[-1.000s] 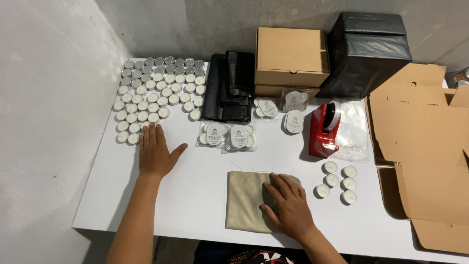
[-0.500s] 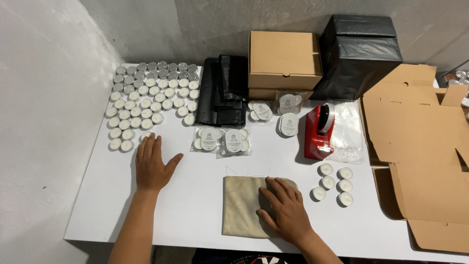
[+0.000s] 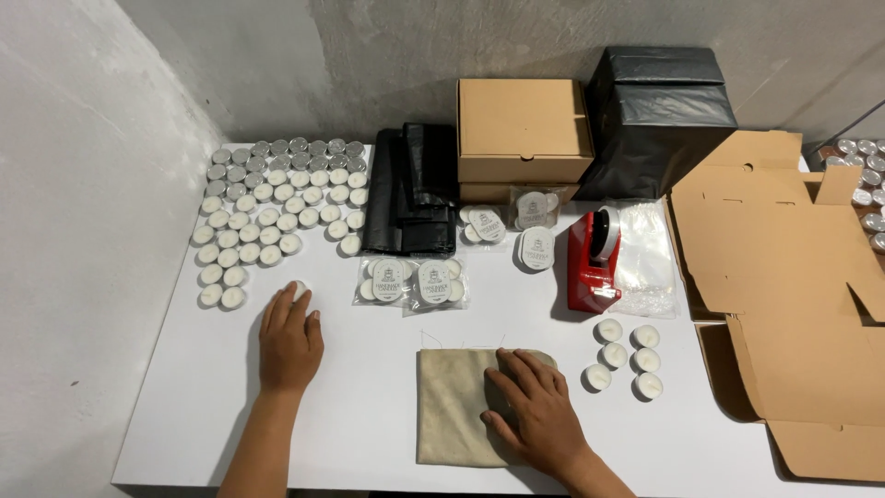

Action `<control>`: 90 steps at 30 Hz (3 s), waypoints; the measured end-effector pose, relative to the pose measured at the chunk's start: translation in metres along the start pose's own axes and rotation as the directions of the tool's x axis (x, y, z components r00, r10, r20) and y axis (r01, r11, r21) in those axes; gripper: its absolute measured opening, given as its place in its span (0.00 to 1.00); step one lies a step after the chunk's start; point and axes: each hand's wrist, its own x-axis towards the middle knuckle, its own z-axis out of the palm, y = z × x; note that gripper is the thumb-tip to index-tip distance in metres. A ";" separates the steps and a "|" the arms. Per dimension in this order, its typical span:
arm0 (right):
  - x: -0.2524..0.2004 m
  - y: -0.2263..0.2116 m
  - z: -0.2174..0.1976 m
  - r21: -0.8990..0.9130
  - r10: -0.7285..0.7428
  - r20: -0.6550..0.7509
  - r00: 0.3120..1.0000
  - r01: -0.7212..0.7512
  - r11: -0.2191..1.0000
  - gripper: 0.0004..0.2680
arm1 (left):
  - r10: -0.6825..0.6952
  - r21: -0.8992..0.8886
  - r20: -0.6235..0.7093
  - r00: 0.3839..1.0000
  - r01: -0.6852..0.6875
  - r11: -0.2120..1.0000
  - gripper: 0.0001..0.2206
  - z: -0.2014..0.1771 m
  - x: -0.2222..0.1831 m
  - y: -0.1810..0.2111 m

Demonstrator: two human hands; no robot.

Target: Cleaning small metal tea light candle containers using a cloth before packaging.

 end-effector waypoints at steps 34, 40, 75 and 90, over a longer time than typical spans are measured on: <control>0.000 -0.002 0.002 0.005 0.028 0.022 0.999 -0.029 1.000 0.20 | 0.249 -0.260 -0.011 0.968 -0.243 0.934 0.09 0.002 -0.052 0.090; 0.000 -0.002 -0.002 0.005 0.013 0.003 1.000 -0.013 1.000 0.20 | 0.285 -0.262 -0.091 0.954 -0.299 0.918 0.09 -0.006 -0.046 0.100; 0.061 -0.006 -0.001 0.306 -0.309 -0.020 0.951 0.300 0.904 0.17 | 0.491 -0.507 0.150 0.858 -0.359 0.784 0.43 0.019 -0.031 0.176; 0.054 0.017 0.024 0.276 -0.294 -0.132 0.947 0.320 0.906 0.15 | 0.451 -0.292 0.118 0.885 -0.403 0.867 0.26 -0.013 -0.053 0.180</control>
